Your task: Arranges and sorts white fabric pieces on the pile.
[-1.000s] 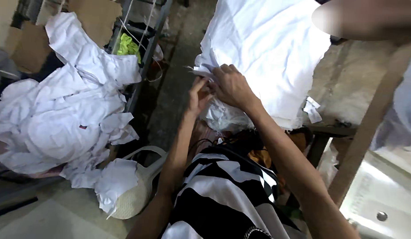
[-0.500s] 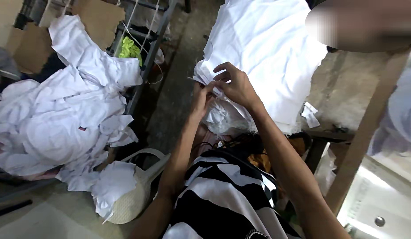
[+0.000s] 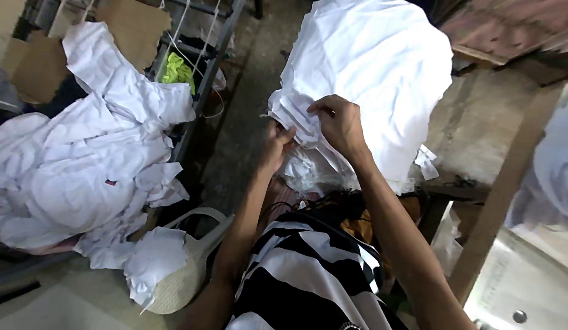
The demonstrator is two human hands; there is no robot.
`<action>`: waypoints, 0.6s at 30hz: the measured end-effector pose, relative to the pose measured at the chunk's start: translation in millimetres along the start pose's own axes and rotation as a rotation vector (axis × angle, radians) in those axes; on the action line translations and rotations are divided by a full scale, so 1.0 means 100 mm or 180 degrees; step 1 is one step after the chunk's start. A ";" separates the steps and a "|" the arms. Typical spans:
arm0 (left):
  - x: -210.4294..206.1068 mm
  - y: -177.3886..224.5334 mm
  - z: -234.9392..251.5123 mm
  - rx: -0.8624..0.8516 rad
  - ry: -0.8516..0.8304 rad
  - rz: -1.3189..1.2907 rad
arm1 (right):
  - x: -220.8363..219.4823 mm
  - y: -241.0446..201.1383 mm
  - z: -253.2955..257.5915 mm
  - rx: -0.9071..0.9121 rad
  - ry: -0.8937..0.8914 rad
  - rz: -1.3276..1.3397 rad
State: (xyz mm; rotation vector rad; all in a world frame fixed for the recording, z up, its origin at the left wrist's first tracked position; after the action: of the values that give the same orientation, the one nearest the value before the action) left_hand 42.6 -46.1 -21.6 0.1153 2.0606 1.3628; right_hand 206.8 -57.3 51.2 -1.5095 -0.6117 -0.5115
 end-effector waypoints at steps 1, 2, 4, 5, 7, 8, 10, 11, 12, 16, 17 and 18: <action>0.00 0.00 0.00 0.0017 -0.0006 -0.0003 | 0.01 0.02 0.01 -0.0052 -0.0032 0.0031; 0.00 0.01 -0.01 0.0040 0.0003 0.0005 | 0.01 0.04 0.01 -0.0118 -0.0103 0.0073; -0.01 0.04 -0.07 0.0144 0.0028 0.0118 | 0.02 0.09 0.04 -0.0222 -0.0248 0.0177; -0.01 0.05 -0.10 0.0187 0.0037 0.0162 | 0.03 0.11 0.06 -0.0256 -0.0248 0.0226; -0.01 0.06 -0.11 0.0246 0.0048 0.0187 | 0.05 0.16 0.09 -0.0335 -0.0202 0.0396; 0.00 0.05 -0.11 0.0280 0.0076 0.0188 | 0.07 0.18 0.10 -0.0361 -0.0153 0.0526; 0.02 0.00 -0.10 0.0387 0.0170 0.0202 | 0.11 0.23 0.12 -0.0446 -0.0071 0.0794; 0.04 -0.03 -0.10 0.0431 0.0198 0.0246 | 0.12 0.25 0.12 -0.0513 -0.0039 0.0919; 0.06 -0.05 -0.11 0.0484 0.0199 0.0322 | 0.13 0.27 0.13 -0.0575 -0.0008 0.1034; 0.08 -0.07 -0.08 0.0559 0.0228 0.0292 | 0.13 0.26 0.10 -0.0624 -0.0003 0.1201; 0.09 -0.07 -0.06 0.0570 0.0230 0.0277 | 0.12 0.23 0.08 -0.0580 -0.0035 0.1151; 0.09 -0.07 -0.06 0.0577 0.0216 0.0261 | 0.12 0.18 0.03 -0.0522 -0.0088 0.1097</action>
State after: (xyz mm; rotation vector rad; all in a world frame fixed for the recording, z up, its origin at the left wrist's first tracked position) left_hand 34.3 -49.8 -30.0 0.2366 2.2565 1.2406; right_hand 226.9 -53.1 45.4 -1.7366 -0.3250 -0.2798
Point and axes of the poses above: each hand's wrist, its own z-axis towards the middle knuckle, its own x-axis out of the back of the hand, y = z × x, the point moved 5 cm from there along z, towards the middle knuckle, and after that the axes turned 15 degrees about -y, right-handed, at the moved point
